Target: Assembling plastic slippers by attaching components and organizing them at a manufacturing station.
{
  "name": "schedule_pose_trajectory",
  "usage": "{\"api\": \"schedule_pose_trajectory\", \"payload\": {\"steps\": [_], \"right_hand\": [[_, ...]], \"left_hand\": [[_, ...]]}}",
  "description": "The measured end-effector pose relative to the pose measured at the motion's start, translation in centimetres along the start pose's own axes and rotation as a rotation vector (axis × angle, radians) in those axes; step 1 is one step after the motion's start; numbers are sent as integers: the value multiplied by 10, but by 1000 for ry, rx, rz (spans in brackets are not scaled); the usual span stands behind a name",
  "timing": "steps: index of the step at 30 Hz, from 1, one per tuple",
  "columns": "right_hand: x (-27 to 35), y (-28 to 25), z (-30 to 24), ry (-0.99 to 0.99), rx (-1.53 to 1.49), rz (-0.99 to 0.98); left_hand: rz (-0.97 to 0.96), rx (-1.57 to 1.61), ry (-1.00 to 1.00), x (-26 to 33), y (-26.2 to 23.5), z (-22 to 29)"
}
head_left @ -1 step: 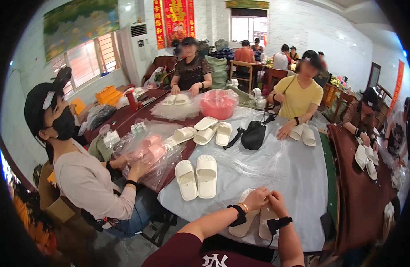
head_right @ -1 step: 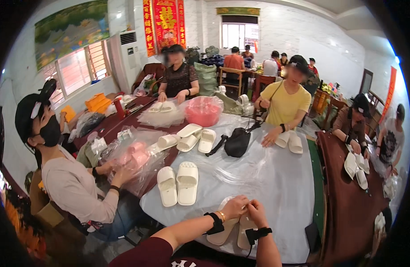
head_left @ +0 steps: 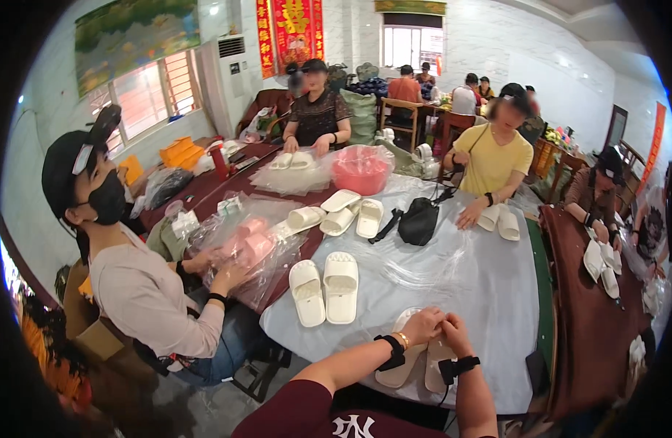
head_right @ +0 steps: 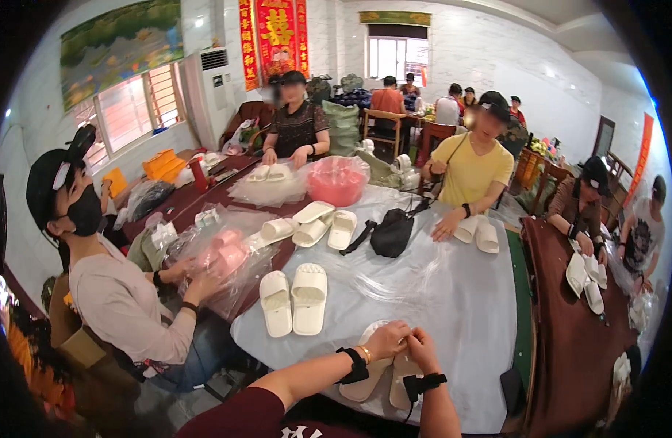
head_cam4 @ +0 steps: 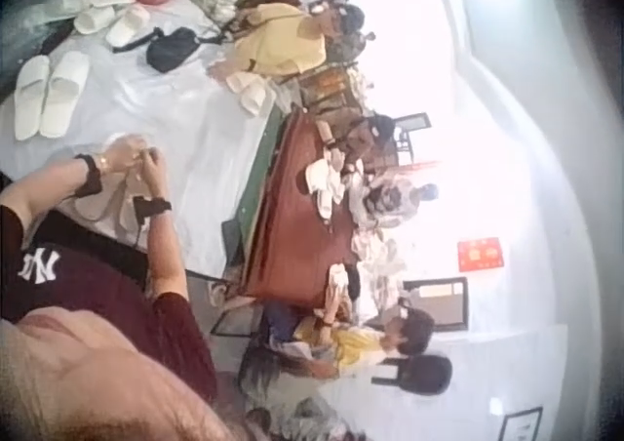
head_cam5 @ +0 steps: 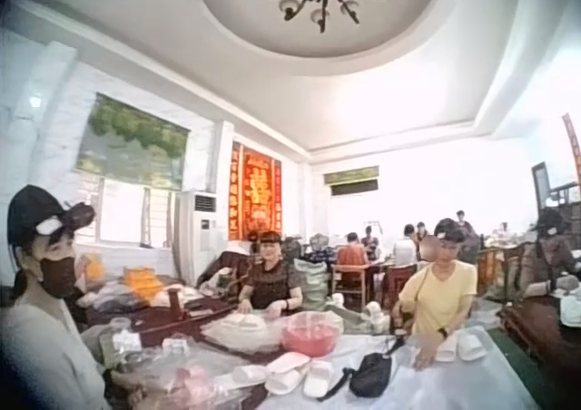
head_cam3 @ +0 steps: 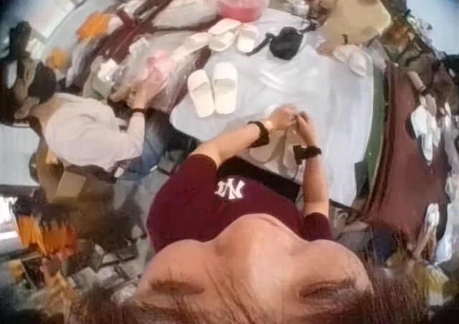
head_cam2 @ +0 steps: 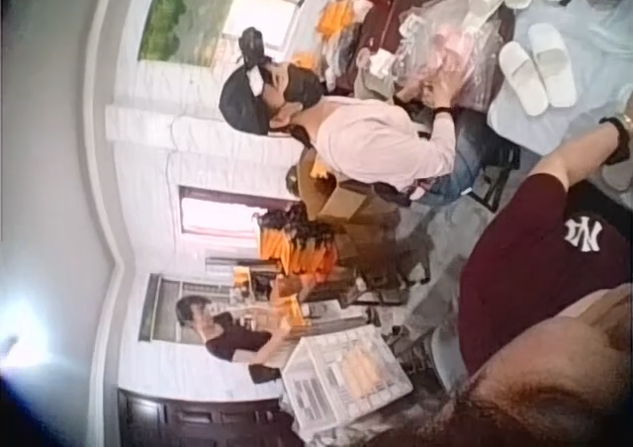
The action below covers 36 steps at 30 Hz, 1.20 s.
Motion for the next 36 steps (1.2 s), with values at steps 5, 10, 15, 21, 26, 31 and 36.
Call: {"api": "schedule_pose_trajectory", "payload": {"steps": [5, 10, 15, 21, 26, 31, 36], "right_hand": [[-9, -1, 20, -89, 81, -36], [-8, 0, 14, -159, 109, 20], [-4, -11, 7, -77, 89, 64], [3, -2, -11, -5, 15, 30], [0, -1, 0, -100, 75, 16], [-9, -3, 19, -195, 183, 26], [-5, -1, 9, -160, 207, 29]], "left_hand": [[-10, -67, 105, 2, 7, -2], [-1, -172, 92, 0, 9, 0], [89, -250, 118, 1, -4, -4], [61, -298, 185, 9, -4, 2], [67, -273, 188, 9, 1, 1], [76, -268, 172, 9, 7, 4], [38, -368, 118, 9, 5, 3]]}}
Point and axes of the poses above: each hand's wrist, its own x-axis away from the middle knuckle, its own y-axis out of the palm, z = x × y, the point moved 3 cm from there along -x, towards the middle knuckle, and after that the axes turned 1 degree about x, right-handed, at the moved point
